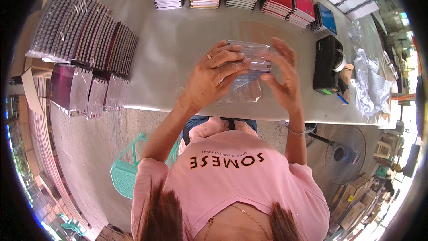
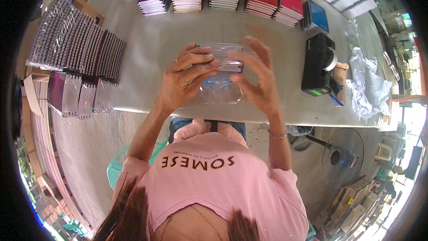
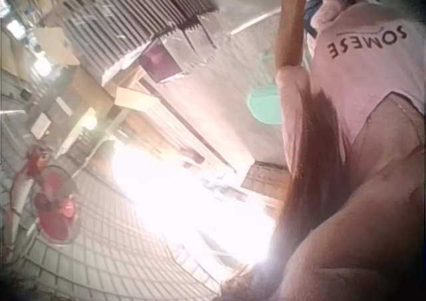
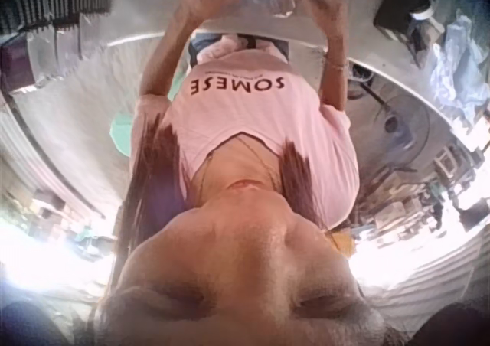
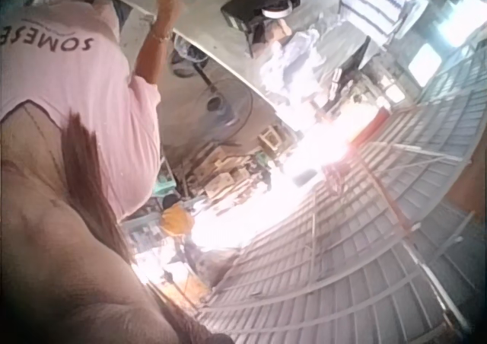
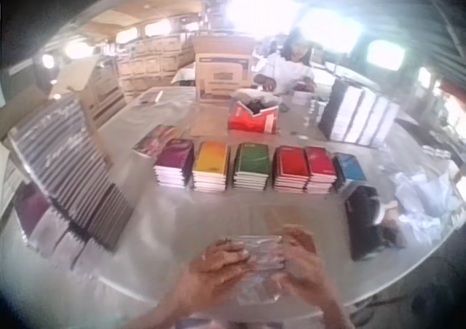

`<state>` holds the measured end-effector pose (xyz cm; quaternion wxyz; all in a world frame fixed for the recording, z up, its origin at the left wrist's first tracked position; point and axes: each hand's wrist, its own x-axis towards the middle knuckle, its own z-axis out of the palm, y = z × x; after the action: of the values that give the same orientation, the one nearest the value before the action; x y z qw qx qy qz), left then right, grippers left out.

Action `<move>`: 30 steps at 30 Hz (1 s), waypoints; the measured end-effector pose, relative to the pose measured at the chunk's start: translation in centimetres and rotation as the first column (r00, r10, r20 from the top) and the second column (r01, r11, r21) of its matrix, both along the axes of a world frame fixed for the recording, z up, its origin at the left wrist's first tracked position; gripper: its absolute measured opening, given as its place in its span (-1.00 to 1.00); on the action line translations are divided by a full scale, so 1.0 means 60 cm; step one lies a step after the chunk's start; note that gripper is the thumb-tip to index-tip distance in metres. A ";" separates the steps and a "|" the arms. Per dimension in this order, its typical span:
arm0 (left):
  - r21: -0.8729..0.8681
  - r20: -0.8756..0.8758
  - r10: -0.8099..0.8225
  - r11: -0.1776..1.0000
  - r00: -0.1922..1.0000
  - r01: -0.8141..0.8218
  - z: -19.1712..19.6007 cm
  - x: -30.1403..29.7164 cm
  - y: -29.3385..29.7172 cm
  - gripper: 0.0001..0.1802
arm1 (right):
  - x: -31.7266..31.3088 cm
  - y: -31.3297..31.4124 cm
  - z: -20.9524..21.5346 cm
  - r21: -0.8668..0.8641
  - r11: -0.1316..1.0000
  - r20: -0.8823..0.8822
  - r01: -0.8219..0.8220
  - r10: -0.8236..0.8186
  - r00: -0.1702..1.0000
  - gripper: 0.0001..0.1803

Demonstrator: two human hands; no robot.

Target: The person gathers small notebooks of different colors from stacks on a table, aligns them into a single stack, and slides them into a clear plastic bag.

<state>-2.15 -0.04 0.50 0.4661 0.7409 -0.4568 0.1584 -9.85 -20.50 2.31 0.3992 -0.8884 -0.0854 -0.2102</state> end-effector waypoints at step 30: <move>-0.022 0.115 0.066 0.998 0.991 -0.064 -0.016 -0.009 -0.021 -0.79 | -0.264 -0.293 -0.091 0.723 0.357 -0.431 0.591 -0.435 0.791 -0.76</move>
<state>-2.71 -1.30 -0.44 0.4401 0.7407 -0.4573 0.2201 -25.67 -38.09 -3.13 0.6885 -0.5834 0.3403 -0.2642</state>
